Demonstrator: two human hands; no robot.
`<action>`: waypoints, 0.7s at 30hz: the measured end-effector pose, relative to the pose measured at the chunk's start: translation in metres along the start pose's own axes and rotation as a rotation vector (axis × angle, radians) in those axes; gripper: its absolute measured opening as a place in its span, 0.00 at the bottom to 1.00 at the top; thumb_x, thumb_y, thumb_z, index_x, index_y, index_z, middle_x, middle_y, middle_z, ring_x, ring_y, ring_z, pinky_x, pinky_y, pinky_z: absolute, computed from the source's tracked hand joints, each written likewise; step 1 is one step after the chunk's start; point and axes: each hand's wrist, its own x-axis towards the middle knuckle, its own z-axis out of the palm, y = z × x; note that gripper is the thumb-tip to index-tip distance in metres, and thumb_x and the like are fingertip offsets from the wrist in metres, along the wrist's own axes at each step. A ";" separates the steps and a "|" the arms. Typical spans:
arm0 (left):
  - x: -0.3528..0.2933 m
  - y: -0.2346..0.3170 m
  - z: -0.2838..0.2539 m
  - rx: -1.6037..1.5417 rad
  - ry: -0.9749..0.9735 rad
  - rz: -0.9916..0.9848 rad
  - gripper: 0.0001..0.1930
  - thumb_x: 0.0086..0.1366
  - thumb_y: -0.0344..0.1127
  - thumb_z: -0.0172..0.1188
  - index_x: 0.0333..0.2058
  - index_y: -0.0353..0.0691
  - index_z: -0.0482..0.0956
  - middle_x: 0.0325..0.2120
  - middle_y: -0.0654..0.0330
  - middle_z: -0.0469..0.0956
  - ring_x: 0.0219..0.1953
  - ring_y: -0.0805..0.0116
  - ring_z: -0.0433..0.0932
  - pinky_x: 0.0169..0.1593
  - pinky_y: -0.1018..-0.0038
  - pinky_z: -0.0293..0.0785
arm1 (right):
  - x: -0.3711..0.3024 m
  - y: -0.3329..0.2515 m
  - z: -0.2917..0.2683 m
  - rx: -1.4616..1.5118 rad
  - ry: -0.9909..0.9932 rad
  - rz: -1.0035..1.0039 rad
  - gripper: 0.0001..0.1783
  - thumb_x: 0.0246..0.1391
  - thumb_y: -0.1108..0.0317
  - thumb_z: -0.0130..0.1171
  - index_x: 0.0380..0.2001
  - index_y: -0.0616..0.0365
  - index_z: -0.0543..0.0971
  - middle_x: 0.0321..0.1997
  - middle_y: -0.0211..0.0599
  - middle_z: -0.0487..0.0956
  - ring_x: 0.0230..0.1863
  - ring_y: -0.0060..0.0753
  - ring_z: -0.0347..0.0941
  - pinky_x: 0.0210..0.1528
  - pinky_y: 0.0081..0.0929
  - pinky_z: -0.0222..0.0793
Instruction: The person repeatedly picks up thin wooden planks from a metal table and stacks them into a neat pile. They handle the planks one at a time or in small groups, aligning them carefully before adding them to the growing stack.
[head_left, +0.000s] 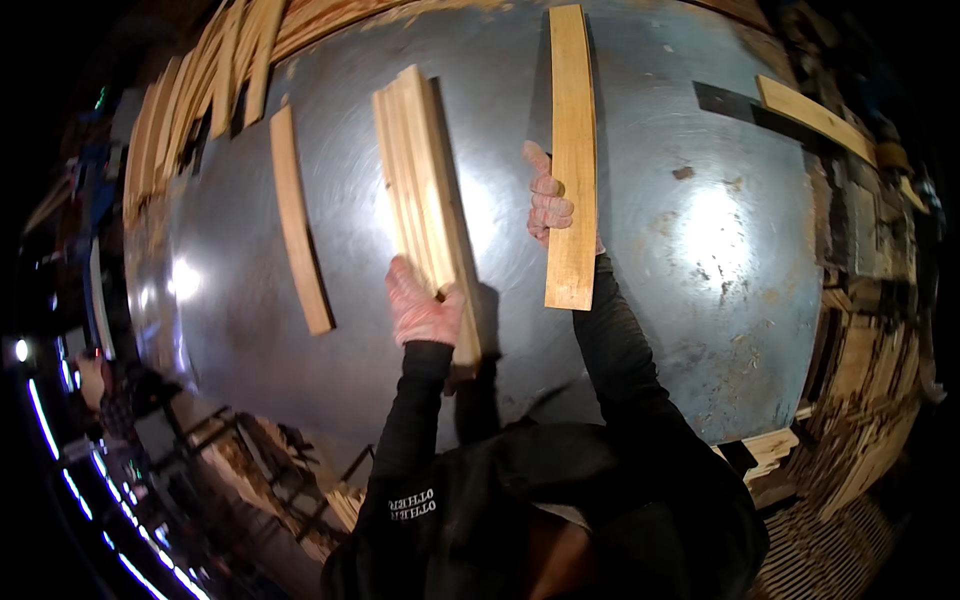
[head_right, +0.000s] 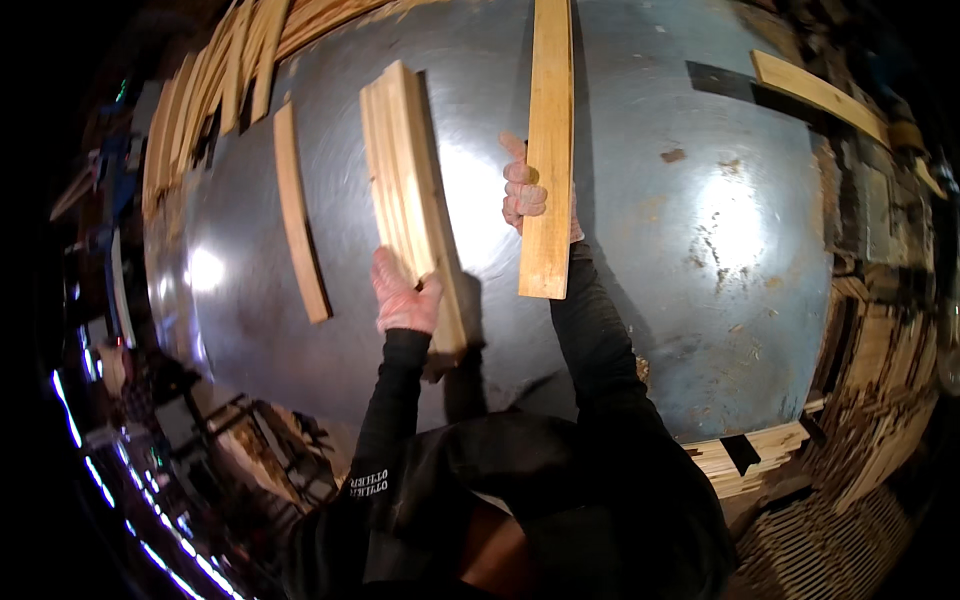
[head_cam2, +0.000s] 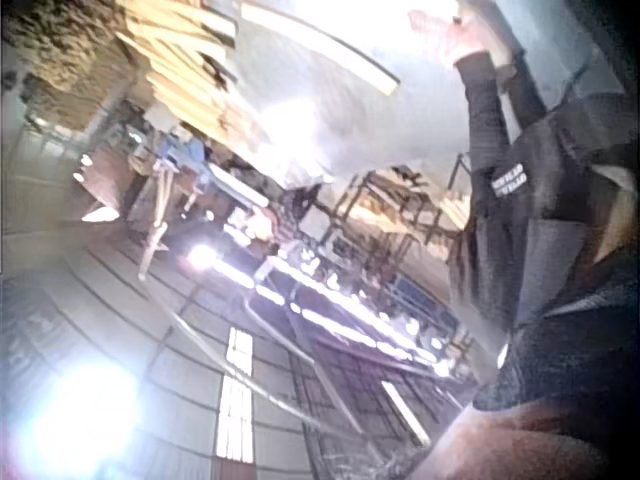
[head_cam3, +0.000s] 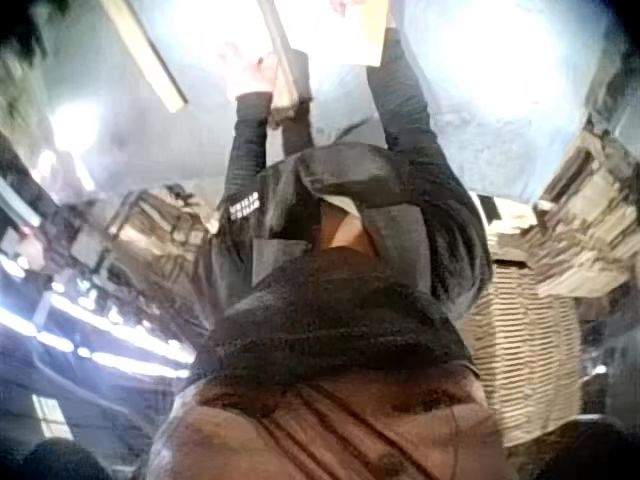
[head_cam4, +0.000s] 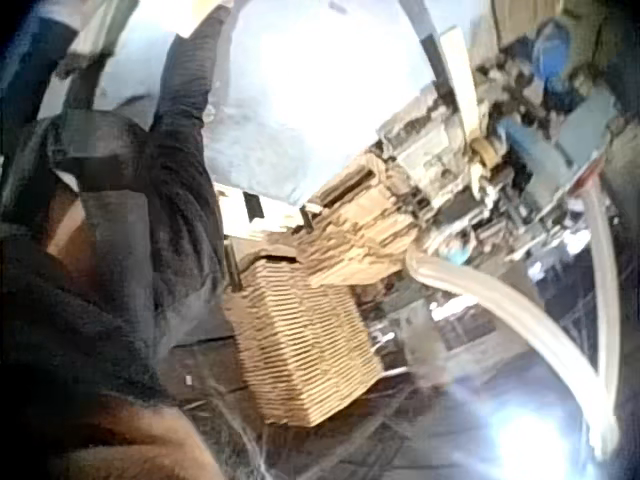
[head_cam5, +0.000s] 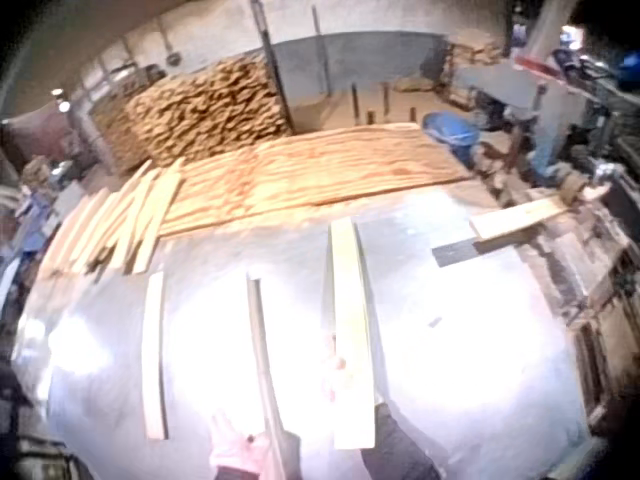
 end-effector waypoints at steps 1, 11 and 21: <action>-0.005 -0.005 0.004 0.066 0.019 0.041 0.53 0.50 0.49 0.67 0.67 0.31 0.47 0.63 0.33 0.55 0.60 0.38 0.65 0.60 0.57 0.67 | 0.003 0.009 0.018 -0.032 0.058 0.039 0.41 0.62 0.46 0.51 0.69 0.58 0.53 0.31 0.25 0.75 0.20 0.17 0.67 0.24 0.21 0.70; 0.017 0.006 -0.084 0.191 0.519 0.693 0.57 0.47 0.57 0.69 0.70 0.42 0.47 0.67 0.38 0.47 0.68 0.42 0.53 0.63 0.37 0.49 | 0.030 -0.015 0.159 -1.363 0.231 0.648 0.34 0.68 0.43 0.39 0.67 0.54 0.61 0.27 0.24 0.77 0.21 0.11 0.67 0.21 0.13 0.64; 0.088 -0.230 -0.168 0.434 0.543 0.576 0.19 0.56 0.38 0.68 0.45 0.41 0.78 0.39 0.54 0.81 0.38 0.54 0.81 0.38 0.60 0.77 | 0.028 -0.131 0.116 -1.264 0.853 -0.711 0.22 0.60 0.49 0.59 0.34 0.60 0.72 0.25 0.29 0.70 0.26 0.26 0.67 0.31 0.25 0.68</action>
